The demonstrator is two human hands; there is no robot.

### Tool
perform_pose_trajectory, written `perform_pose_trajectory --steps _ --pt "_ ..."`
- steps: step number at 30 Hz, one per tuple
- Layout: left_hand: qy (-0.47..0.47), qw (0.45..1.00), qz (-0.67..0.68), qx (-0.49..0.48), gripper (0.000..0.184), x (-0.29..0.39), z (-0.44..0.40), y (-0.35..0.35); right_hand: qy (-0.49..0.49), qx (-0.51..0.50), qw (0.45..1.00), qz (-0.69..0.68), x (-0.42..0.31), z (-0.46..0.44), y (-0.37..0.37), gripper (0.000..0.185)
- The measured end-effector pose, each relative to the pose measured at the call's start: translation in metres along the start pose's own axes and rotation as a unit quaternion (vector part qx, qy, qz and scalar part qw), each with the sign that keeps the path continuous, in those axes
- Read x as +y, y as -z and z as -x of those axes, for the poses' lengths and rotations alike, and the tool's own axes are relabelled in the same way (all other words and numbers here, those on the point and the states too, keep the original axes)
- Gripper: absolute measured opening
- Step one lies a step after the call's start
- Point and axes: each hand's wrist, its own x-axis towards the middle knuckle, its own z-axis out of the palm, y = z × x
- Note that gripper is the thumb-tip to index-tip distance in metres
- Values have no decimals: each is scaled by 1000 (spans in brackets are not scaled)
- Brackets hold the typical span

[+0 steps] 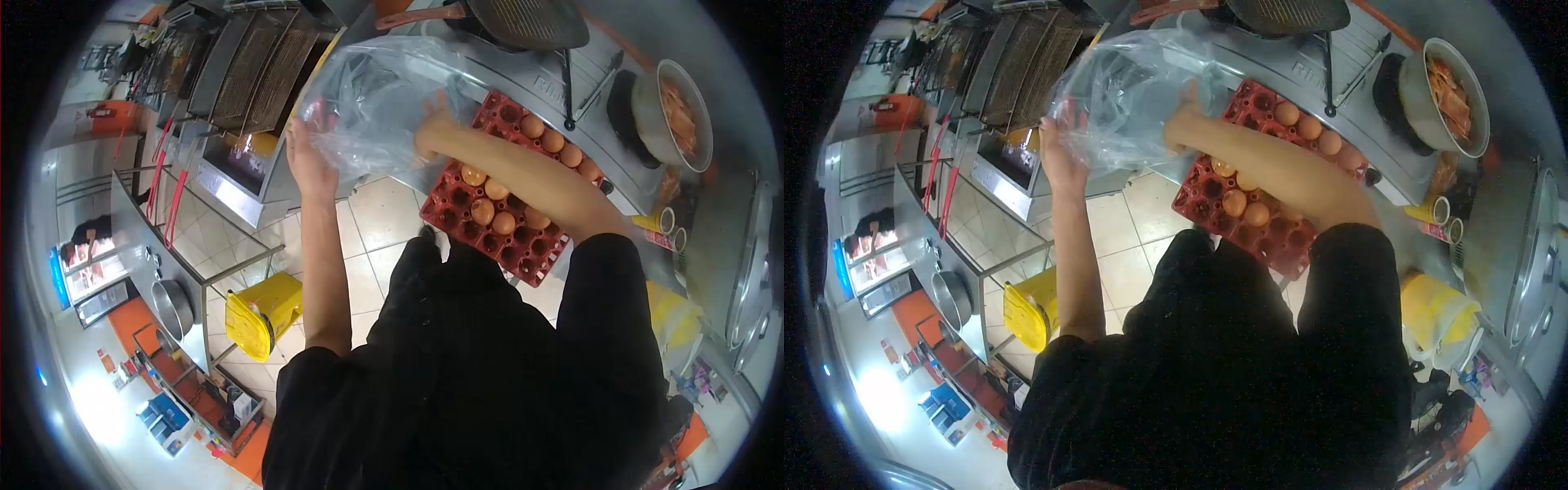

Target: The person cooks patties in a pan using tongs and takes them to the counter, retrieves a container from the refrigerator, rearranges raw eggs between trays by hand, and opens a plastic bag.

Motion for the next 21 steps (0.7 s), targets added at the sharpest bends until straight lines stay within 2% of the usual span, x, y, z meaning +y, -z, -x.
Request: perform_pose_trajectory --steps 1,2,4,5,6,7,8,9,10,11,13,15,17,18,19,20,21 --pt "-12 998 60 6 16 -2 -6 -2 -9 -38 997 -71 4 -26 -20 38" --pt "-3 998 60 2 16 -5 -12 2 -20 -75 986 -144 6 -26 -23 38" --pt "-7 981 -163 -104 20 -13 -27 13 -20 -57 986 -155 11 -28 -25 37" --pt "5 981 -158 -114 20 -13 -31 14 -13 -36 987 -158 8 -14 -16 36" --pt "-65 926 -332 -164 26 -11 -29 18 -6 -18 987 -162 1 3 -6 36" --pt "-137 834 -490 -213 32 -8 -24 19 -1 1 986 -167 -5 21 2 35" --pt "-67 844 -489 -212 41 -1 -18 11 1 20 985 -172 -10 38 7 35" --pt "-59 845 -479 -232 41 -4 -17 16 -18 10 983 -183 -12 58 7 35" --pt "-42 856 -438 -270 41 -9 -21 26 13 145 947 -286 -13 80 4 28" --pt "-25 866 -396 -305 42 -14 -23 33 40 280 884 -373 -9 100 -2 23" --pt "-7 861 -372 -346 41 -15 -19 36 -101 421 819 -377 6 145 -28 22" --pt "-24 781 -481 -398 52 -11 -13 38 -265 419 813 -305 34 181 -63 24" --pt "-31 787 -468 -400 48 -17 -12 45 -346 425 819 -169 47 205 -109 26" --pt "-19 793 -485 -368 44 -23 -15 50 -365 418 814 -169 39 209 -115 26" --pt "-8 798 -499 -337 39 -28 -17 50 -393 456 777 -184 32 212 -120 26" --pt "20 842 -433 -321 36 -27 -13 45 -420 492 737 -195 27 217 -120 26" --pt "29 818 -487 -306 39 -8 -5 26 -395 511 712 -276 15 222 -113 28"
